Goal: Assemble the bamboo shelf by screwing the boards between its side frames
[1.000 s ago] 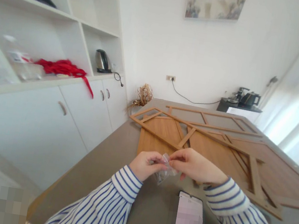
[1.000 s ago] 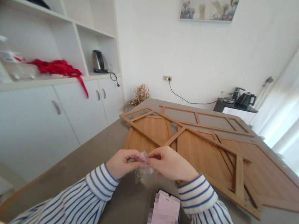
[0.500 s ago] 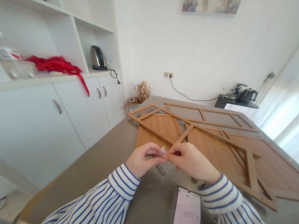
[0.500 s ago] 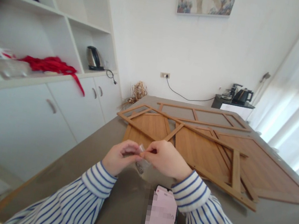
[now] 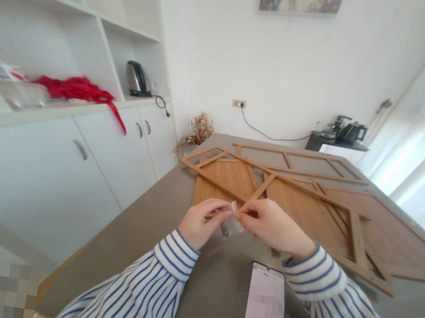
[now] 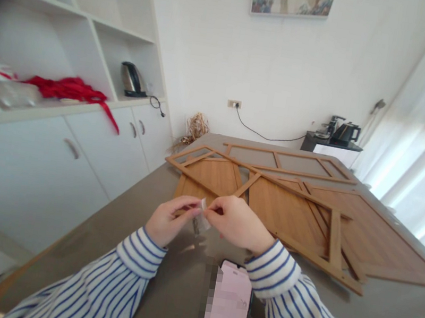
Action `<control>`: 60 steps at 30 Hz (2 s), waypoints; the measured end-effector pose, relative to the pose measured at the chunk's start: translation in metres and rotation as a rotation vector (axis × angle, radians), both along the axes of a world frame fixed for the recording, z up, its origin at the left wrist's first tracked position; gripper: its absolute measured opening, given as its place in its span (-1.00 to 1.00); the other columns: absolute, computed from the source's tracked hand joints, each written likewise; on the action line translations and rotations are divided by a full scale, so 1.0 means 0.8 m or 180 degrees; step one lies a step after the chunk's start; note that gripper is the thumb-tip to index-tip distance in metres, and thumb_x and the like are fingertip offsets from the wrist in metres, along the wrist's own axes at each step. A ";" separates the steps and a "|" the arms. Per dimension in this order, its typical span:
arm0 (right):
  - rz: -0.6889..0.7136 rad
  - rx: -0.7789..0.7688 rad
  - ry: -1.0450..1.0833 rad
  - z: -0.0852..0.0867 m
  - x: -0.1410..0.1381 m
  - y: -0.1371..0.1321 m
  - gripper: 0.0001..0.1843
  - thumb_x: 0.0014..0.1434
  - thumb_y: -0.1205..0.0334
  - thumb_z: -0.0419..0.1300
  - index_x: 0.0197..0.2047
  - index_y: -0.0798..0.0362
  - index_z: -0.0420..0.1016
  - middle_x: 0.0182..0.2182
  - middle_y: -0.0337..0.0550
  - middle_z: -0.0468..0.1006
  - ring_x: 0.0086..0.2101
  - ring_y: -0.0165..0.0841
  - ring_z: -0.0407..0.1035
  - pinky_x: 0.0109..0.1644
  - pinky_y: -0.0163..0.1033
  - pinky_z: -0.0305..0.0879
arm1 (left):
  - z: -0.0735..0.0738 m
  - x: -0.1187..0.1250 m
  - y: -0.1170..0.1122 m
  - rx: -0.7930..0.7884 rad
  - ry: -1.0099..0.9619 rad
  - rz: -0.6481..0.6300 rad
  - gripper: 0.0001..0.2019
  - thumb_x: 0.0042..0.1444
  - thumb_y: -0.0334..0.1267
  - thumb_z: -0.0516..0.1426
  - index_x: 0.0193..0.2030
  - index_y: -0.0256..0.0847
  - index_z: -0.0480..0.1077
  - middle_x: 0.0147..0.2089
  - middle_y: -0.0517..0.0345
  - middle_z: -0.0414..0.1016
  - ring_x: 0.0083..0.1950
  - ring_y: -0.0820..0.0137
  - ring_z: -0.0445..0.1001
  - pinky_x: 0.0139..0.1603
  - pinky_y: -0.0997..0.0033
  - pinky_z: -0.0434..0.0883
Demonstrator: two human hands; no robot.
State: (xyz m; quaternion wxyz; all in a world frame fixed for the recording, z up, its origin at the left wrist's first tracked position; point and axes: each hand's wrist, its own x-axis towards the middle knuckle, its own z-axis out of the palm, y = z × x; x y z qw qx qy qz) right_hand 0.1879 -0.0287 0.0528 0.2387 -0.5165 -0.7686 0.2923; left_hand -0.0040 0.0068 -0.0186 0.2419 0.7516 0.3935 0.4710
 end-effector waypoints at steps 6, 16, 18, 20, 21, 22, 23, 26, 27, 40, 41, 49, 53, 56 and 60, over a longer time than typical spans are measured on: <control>-0.0165 0.0727 -0.0466 -0.002 -0.015 -0.008 -0.75 0.19 0.19 0.07 -0.42 0.07 0.51 -0.52 -0.21 0.54 -0.51 -0.45 0.36 -0.43 -0.36 0.11 | 0.010 0.009 -0.012 -0.1082 -0.0401 -0.0039 -0.60 0.04 0.10 0.14 -0.46 -0.26 0.40 -0.51 0.16 0.46 -0.48 0.45 0.42 -0.42 0.46 0.42; 0.0252 0.0968 -0.0869 -0.008 -0.026 -0.012 -0.73 0.24 0.20 0.03 -0.33 0.04 0.54 -0.39 -0.15 0.58 -0.38 -0.39 0.40 -0.30 -0.31 0.14 | 0.007 0.012 -0.014 -0.2539 -0.1466 -0.0957 -0.60 -0.05 0.06 0.24 -0.35 -0.32 0.44 -0.41 0.11 0.52 -0.39 0.44 0.49 -0.33 0.43 0.48; 0.0253 0.0828 -0.0768 -0.006 -0.020 -0.009 -0.73 0.23 0.16 0.05 -0.27 0.03 0.56 -0.38 -0.16 0.59 -0.38 -0.39 0.41 -0.32 -0.32 0.15 | 0.008 0.011 -0.014 -0.2549 -0.1452 -0.0996 -0.61 -0.05 0.04 0.25 -0.35 -0.33 0.46 -0.39 0.09 0.53 -0.36 0.43 0.49 -0.31 0.43 0.48; 0.0182 0.0733 -0.0679 -0.004 -0.013 -0.007 -0.73 0.22 0.15 0.05 -0.23 0.03 0.56 -0.37 -0.16 0.60 -0.38 -0.39 0.42 -0.33 -0.33 0.17 | 0.010 0.010 -0.014 -0.2492 -0.1396 -0.1028 -0.60 -0.08 0.04 0.26 -0.37 -0.34 0.47 -0.39 0.07 0.54 -0.37 0.42 0.49 -0.30 0.43 0.48; 0.0143 0.0711 -0.0639 -0.003 -0.011 -0.006 -0.74 0.21 0.15 0.06 -0.22 0.03 0.56 -0.36 -0.16 0.60 -0.37 -0.39 0.42 -0.33 -0.34 0.18 | 0.010 0.010 -0.014 -0.2450 -0.1351 -0.1032 -0.59 -0.09 0.05 0.27 -0.39 -0.35 0.48 -0.41 0.07 0.54 -0.39 0.43 0.49 -0.31 0.44 0.48; 0.0128 0.0702 -0.0605 -0.003 -0.009 -0.005 -0.74 0.20 0.15 0.07 -0.21 0.02 0.57 -0.36 -0.16 0.60 -0.36 -0.39 0.43 -0.31 -0.34 0.19 | 0.010 0.009 -0.015 -0.2407 -0.1301 -0.1022 -0.58 -0.11 0.06 0.28 -0.41 -0.35 0.48 -0.44 0.08 0.53 -0.41 0.45 0.48 -0.32 0.44 0.48; 0.0139 0.0699 -0.0581 -0.003 -0.009 -0.004 -0.74 0.20 0.16 0.08 -0.20 0.02 0.57 -0.35 -0.16 0.60 -0.35 -0.38 0.43 -0.30 -0.34 0.20 | 0.010 0.009 -0.015 -0.2371 -0.1252 -0.1000 -0.58 -0.12 0.07 0.28 -0.43 -0.35 0.48 -0.46 0.09 0.52 -0.44 0.46 0.47 -0.33 0.45 0.48; 0.0203 0.0672 -0.0590 -0.003 -0.010 -0.004 -0.74 0.18 0.15 0.09 -0.21 0.01 0.59 -0.34 -0.16 0.61 -0.34 -0.37 0.44 -0.28 -0.34 0.22 | 0.010 0.011 -0.016 -0.2275 -0.1154 -0.0855 -0.56 -0.15 0.10 0.28 -0.47 -0.34 0.47 -0.53 0.10 0.50 -0.50 0.45 0.46 -0.38 0.44 0.49; 0.0215 0.0636 -0.0601 -0.003 -0.012 -0.005 -0.74 0.18 0.14 0.10 -0.21 0.01 0.59 -0.34 -0.15 0.61 -0.34 -0.37 0.44 -0.29 -0.34 0.22 | 0.009 0.012 -0.017 -0.2235 -0.1139 -0.0789 -0.56 -0.15 0.11 0.28 -0.47 -0.34 0.47 -0.54 0.10 0.50 -0.51 0.44 0.46 -0.40 0.43 0.49; 0.0471 0.0235 0.0002 -0.007 -0.009 -0.002 -0.71 0.21 0.19 0.07 -0.28 0.05 0.62 -0.38 -0.21 0.63 -0.38 -0.40 0.45 -0.26 -0.36 0.24 | 0.014 0.012 -0.019 -0.2104 -0.1174 -0.0784 -0.55 -0.10 0.12 0.25 -0.51 -0.35 0.46 -0.58 0.11 0.46 -0.54 0.46 0.44 -0.43 0.45 0.45; 0.0486 0.0211 0.0018 -0.007 -0.008 -0.001 -0.72 0.20 0.20 0.07 -0.29 0.05 0.62 -0.37 -0.21 0.63 -0.37 -0.40 0.45 -0.25 -0.36 0.24 | 0.013 0.012 -0.019 -0.2120 -0.1167 -0.0841 -0.55 -0.10 0.12 0.25 -0.49 -0.35 0.47 -0.55 0.10 0.47 -0.52 0.46 0.44 -0.42 0.45 0.44; 0.0515 0.0078 0.0073 -0.008 -0.002 0.003 -0.71 0.21 0.22 0.04 -0.28 0.10 0.59 -0.44 -0.22 0.58 -0.42 -0.42 0.39 -0.33 -0.36 0.24 | 0.012 0.012 -0.018 -0.1634 -0.0830 -0.0875 -0.58 0.04 0.09 0.15 -0.46 -0.32 0.46 -0.50 0.11 0.47 -0.53 0.50 0.36 -0.46 0.50 0.37; 0.0646 -0.0179 0.0225 -0.007 0.000 0.005 -0.67 0.23 0.22 0.00 -0.35 0.13 0.56 -0.50 -0.21 0.52 -0.45 -0.44 0.36 -0.34 -0.37 0.25 | 0.015 0.011 -0.021 -0.1426 -0.0636 -0.0851 -0.61 0.10 0.04 0.11 -0.45 -0.29 0.44 -0.53 0.15 0.44 -0.52 0.51 0.33 -0.47 0.52 0.34; 0.0635 -0.0341 0.0345 -0.006 -0.001 0.004 -0.68 0.22 0.16 0.03 -0.31 0.13 0.57 -0.46 -0.20 0.54 -0.44 -0.43 0.37 -0.34 -0.37 0.27 | 0.016 0.011 -0.022 -0.1283 -0.0501 -0.0818 -0.63 0.14 0.02 0.07 -0.44 -0.27 0.42 -0.53 0.18 0.41 -0.53 0.51 0.31 -0.47 0.53 0.31; 0.0586 -0.0277 0.0283 -0.006 -0.002 0.003 -0.74 0.12 0.13 0.16 -0.26 0.12 0.58 -0.40 -0.19 0.59 -0.40 -0.40 0.40 -0.30 -0.36 0.27 | 0.014 0.009 -0.022 -0.0942 -0.0126 -0.0718 -0.64 0.19 -0.04 0.02 -0.48 -0.25 0.39 -0.54 0.21 0.37 -0.51 0.50 0.30 -0.42 0.53 0.29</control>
